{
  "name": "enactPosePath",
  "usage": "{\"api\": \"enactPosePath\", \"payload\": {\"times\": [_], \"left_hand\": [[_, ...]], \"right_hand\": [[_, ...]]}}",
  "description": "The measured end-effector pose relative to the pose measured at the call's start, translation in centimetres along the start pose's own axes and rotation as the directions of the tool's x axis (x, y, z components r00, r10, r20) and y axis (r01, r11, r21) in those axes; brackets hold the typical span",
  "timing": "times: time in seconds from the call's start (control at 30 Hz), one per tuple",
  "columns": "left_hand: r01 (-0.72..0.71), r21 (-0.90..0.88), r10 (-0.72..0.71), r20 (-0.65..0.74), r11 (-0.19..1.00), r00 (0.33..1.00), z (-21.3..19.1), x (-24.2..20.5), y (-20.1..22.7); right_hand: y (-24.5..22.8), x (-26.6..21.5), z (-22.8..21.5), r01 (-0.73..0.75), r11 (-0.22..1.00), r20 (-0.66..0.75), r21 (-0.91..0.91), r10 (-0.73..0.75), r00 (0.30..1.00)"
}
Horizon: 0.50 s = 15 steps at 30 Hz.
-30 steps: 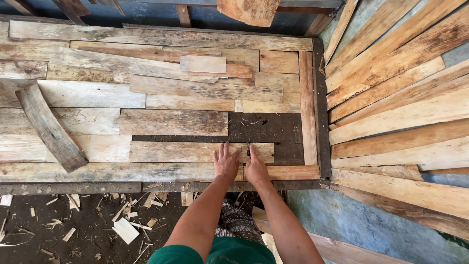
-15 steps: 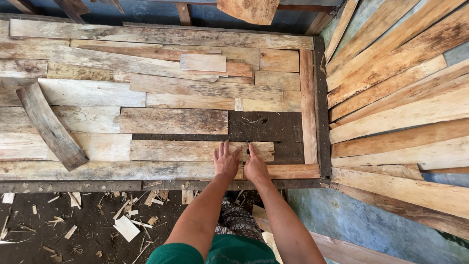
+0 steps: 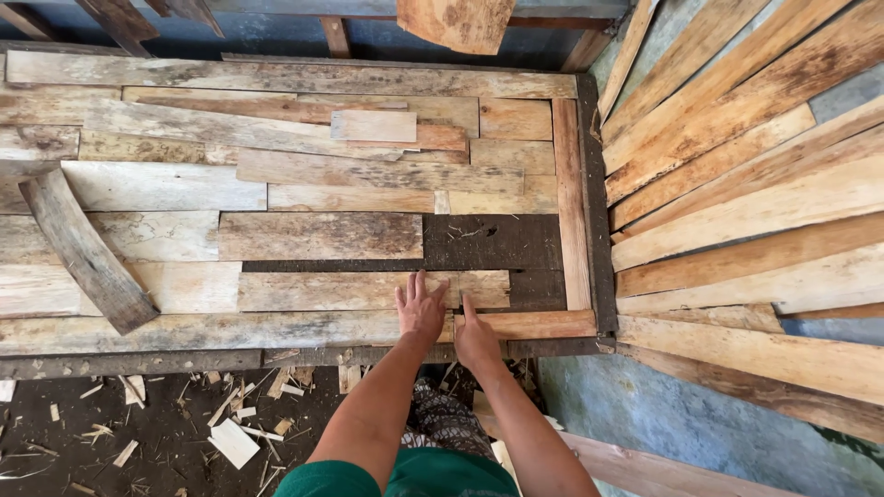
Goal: The person fits thin wooden strips into the gaps of a rectangular wood panel frame, pressing each strip into place by hand. They use a red utility knife to trim strips to size and reposition pieces to fill the open sections of the panel.
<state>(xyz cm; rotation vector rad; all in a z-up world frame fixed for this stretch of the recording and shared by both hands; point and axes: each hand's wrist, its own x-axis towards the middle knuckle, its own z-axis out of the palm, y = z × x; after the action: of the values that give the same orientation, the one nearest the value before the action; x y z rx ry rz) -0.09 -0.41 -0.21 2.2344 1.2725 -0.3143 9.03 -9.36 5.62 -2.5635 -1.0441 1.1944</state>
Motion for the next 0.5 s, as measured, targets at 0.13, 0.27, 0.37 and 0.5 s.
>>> {"api": "enactPosePath", "payload": {"times": [0.13, 0.27, 0.37, 0.5], "left_hand": [[-0.028, -0.016, 0.028, -0.046, 0.999, 0.999, -0.1, -0.2, -0.1], [-0.034, -0.019, 0.032, -0.074, 0.999, 0.997, 0.3, 0.3, -0.4], [-0.030, -0.007, 0.030, -0.054, 1.000, 0.998, 0.2, 0.1, -0.2], [-0.025, 0.070, 0.024, 0.018, 0.997, 1.000, 0.4, 0.7, -0.3]], "right_hand": [[0.1, -2.3, -0.3, -0.035, 0.999, 0.058, 0.011, 0.034, 0.998], [0.5, -2.8, -1.6, -0.097, 0.995, 0.154, 0.009, 0.095, 0.984], [3.5, -0.3, 0.7, -0.022, 1.000, 0.089, 0.003, 0.022, 0.996], [3.6, 2.5, 1.4, 0.180, 0.984, -0.168, 0.015, -0.175, 0.970]]}}
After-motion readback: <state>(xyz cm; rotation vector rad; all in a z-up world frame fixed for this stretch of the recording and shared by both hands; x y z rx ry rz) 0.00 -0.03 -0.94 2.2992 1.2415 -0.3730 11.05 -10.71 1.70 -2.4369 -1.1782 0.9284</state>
